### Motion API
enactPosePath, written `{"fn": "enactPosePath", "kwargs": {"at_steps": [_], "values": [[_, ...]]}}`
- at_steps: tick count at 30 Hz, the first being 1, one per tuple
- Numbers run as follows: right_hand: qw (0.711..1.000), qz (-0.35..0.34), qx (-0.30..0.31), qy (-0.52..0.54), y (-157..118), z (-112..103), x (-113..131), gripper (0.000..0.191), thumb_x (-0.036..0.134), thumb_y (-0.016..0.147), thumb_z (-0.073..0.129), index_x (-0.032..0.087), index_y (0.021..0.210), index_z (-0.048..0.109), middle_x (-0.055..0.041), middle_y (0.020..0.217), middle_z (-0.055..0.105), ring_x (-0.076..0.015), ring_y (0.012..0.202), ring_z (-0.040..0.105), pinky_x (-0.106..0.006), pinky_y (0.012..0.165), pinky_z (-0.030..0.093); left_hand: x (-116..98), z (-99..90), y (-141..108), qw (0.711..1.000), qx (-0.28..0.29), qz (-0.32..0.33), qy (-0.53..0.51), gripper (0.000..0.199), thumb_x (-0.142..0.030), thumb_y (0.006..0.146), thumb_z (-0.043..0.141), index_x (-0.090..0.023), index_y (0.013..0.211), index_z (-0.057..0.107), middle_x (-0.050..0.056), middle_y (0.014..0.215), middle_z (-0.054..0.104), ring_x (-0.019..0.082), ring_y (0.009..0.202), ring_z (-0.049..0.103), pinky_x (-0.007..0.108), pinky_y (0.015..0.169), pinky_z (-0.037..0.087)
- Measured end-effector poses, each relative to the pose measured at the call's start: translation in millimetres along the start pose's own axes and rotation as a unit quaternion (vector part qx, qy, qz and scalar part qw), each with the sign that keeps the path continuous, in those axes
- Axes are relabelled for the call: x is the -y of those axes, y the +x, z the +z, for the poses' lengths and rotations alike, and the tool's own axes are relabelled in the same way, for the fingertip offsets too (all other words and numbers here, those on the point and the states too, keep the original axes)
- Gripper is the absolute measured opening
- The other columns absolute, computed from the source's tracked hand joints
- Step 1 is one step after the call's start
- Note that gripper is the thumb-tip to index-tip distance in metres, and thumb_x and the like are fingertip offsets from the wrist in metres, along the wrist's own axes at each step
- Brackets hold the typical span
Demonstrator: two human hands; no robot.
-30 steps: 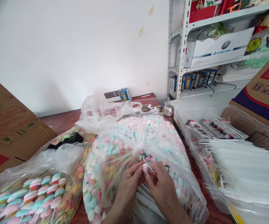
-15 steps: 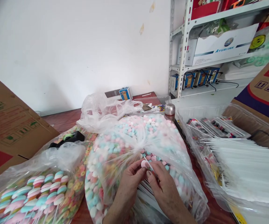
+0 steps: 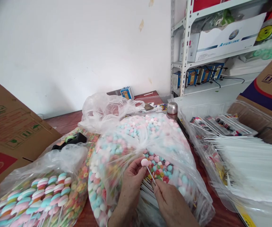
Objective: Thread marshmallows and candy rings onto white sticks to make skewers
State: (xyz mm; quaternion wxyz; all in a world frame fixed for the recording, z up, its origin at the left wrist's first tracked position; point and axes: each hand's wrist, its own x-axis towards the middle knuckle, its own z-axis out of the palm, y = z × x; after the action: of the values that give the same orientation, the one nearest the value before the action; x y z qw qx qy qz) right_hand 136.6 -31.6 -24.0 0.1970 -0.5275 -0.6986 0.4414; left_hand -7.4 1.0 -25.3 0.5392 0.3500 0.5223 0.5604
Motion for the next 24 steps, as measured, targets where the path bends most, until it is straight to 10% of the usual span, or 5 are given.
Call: {"fn": "enactPosePath", "kwargs": {"at_steps": [12, 24], "values": [[0.965, 0.116, 0.056, 0.228, 2, 9, 7, 0.035, 0.051, 0.09, 0.027, 0.025, 0.074, 0.044, 0.0091, 0.041, 0.04, -0.0076, 0.028, 0.026, -0.021, 0.031, 0.023, 1, 2.3, -3, 0.996, 0.02, 0.037, 0.083, 0.031, -0.029, 0.078, 0.07, -0.02, 0.108, 0.074, 0.007, 0.09, 0.078, 0.02, 0.076, 0.07, 0.03, 0.065, 0.057], [0.93, 0.124, 0.041, 0.343, 10, 20, 6, 0.047, 0.073, 0.079, 0.04, 0.026, 0.078, 0.042, 0.0128, 0.035, 0.039, -0.0081, 0.022, 0.03, -0.019, 0.024, 0.03, 8, -2.5, -5, 0.973, 0.035, 0.132, 0.188, 0.026, -0.024, 0.083, 0.066, -0.022, 0.107, 0.075, 0.006, 0.09, 0.077, 0.019, 0.071, 0.069, 0.029, 0.063, 0.058]]}}
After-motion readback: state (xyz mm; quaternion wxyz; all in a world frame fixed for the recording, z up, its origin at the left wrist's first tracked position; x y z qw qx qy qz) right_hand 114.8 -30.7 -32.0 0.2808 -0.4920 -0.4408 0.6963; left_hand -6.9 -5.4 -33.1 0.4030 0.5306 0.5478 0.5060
